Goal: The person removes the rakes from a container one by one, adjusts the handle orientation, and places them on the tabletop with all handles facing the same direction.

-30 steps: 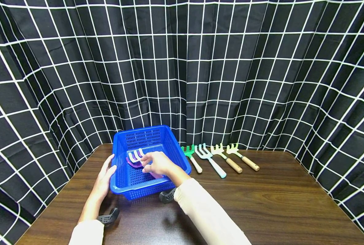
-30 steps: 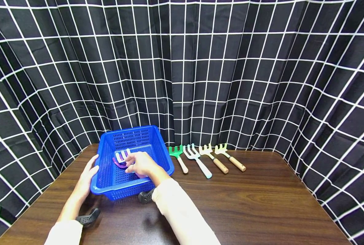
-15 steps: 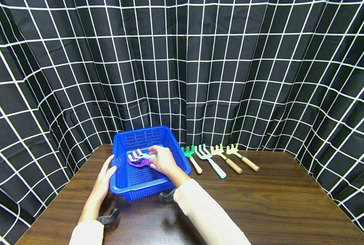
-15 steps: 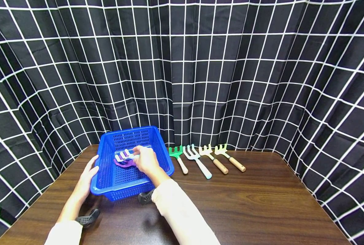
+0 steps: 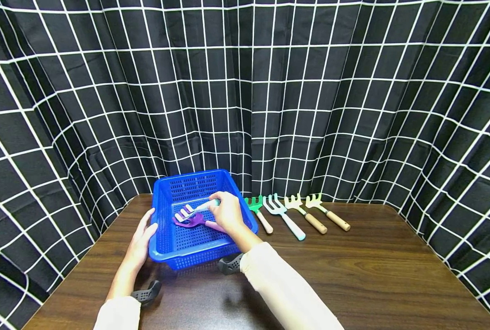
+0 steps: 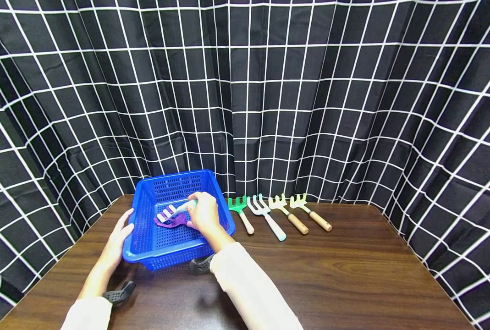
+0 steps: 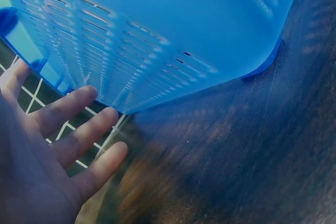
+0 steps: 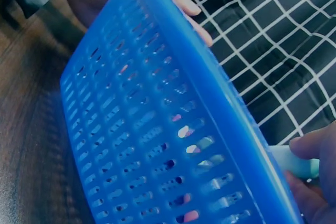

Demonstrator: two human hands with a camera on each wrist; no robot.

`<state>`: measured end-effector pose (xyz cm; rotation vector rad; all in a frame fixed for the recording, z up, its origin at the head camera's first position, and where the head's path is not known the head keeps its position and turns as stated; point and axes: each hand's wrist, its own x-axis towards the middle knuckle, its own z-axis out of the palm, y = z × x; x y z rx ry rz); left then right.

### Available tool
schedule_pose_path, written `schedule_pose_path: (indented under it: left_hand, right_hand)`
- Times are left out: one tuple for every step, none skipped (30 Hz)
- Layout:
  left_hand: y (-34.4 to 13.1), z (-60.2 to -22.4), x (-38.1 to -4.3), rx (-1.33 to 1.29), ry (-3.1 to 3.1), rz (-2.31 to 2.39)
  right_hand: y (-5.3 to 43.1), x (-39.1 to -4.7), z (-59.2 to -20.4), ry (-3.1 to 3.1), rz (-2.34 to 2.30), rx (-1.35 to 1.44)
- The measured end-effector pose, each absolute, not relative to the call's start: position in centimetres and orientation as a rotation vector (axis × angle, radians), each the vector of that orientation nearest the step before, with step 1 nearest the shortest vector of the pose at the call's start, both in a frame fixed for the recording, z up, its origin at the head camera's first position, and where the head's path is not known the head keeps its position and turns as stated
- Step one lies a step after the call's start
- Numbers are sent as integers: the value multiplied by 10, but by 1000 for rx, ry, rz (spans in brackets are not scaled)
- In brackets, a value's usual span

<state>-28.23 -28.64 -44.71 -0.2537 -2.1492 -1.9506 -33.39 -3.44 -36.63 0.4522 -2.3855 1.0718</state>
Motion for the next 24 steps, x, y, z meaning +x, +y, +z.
schedule_pose_path:
  left_hand:
    - [-286, -448, -282, -263, -2138, -1957]
    - [-287, -448, -282, -268, -2131, -1960]
    - [-287, -448, -282, -275, -2125, -1963]
    - [-287, -448, -282, -283, -2120, -1968]
    - [-287, -448, -282, -287, -2118, -1967]
    - [-287, -448, -282, -289, -2119, -1967]
    - [-287, -448, -282, -285, -2121, -1966]
    - [-287, -447, -282, -273, -2130, -1958]
    - [-287, -447, -282, -264, -2137, -1954]
    - [-287, -446, -282, -253, -2148, -1946]
    - [-287, -445, -282, -242, -2159, -1938]
    - [-287, -445, -282, -236, -2165, -1935]
    - [-287, -445, -282, -230, -2170, -1931]
    - [-287, -445, -282, -231, -2168, -1935]
    - [-287, -445, -282, -230, -2165, -1939]
    - [-288, -445, -282, -230, -2160, -1942]
    - [-288, -446, -282, -235, -2152, -1950]
    - [-288, -446, -282, -240, -2144, -1955]
    - [-288, -447, -282, -244, -2139, -1959]
    - [-288, -447, -282, -252, -2133, -1967]
    - [-287, -448, -282, -253, -2133, -1967]
    - [-287, -448, -282, -259, -2132, -1967]
    - [-287, -448, -282, -262, -2134, -1964]
    - [-288, -448, -283, -260, -2136, -1959]
  right_hand:
    - [-33, -334, -366, -2379, 1087, 443]
    - [-32, -334, -365, -2373, 1109, 429]
    - [-30, -334, -365, -2364, 1125, 419]
    - [-28, -333, -364, -2353, 1148, 409]
    - [-26, -333, -363, -2342, 1177, 397]
    - [-24, -332, -363, -2336, 1208, 383]
    - [-22, -332, -363, -2329, 1244, 368]
    - [-20, -331, -362, -2322, 1277, 357]
    - [-18, -330, -362, -2322, 1306, 342]
    - [-15, -329, -362, -2318, 1335, 329]
    - [-13, -328, -362, -2316, 1360, 316]
    - [-10, -327, -362, -2312, 1374, 313]
    - [-8, -326, -362, -2303, 1391, 316]
    - [-6, -324, -361, -2292, 1408, 321]
    - [-4, -323, -361, -2281, 1429, 329]
    - [-2, -322, -361, -2265, 1457, 342]
    - [0, -320, -361, -2251, 1487, 351]
    - [2, -319, -361, -2235, 1522, 358]
    - [4, -318, -361, -2224, 1557, 355]
    - [6, -316, -361, -2213, 1594, 351]
    - [8, -315, -361, -2200, 1632, 347]
    - [10, -314, -360, -2190, 1659, 339]
    - [12, -312, -360, -2179, 1680, 330]
    - [13, -312, -360, -2165, 1698, 328]
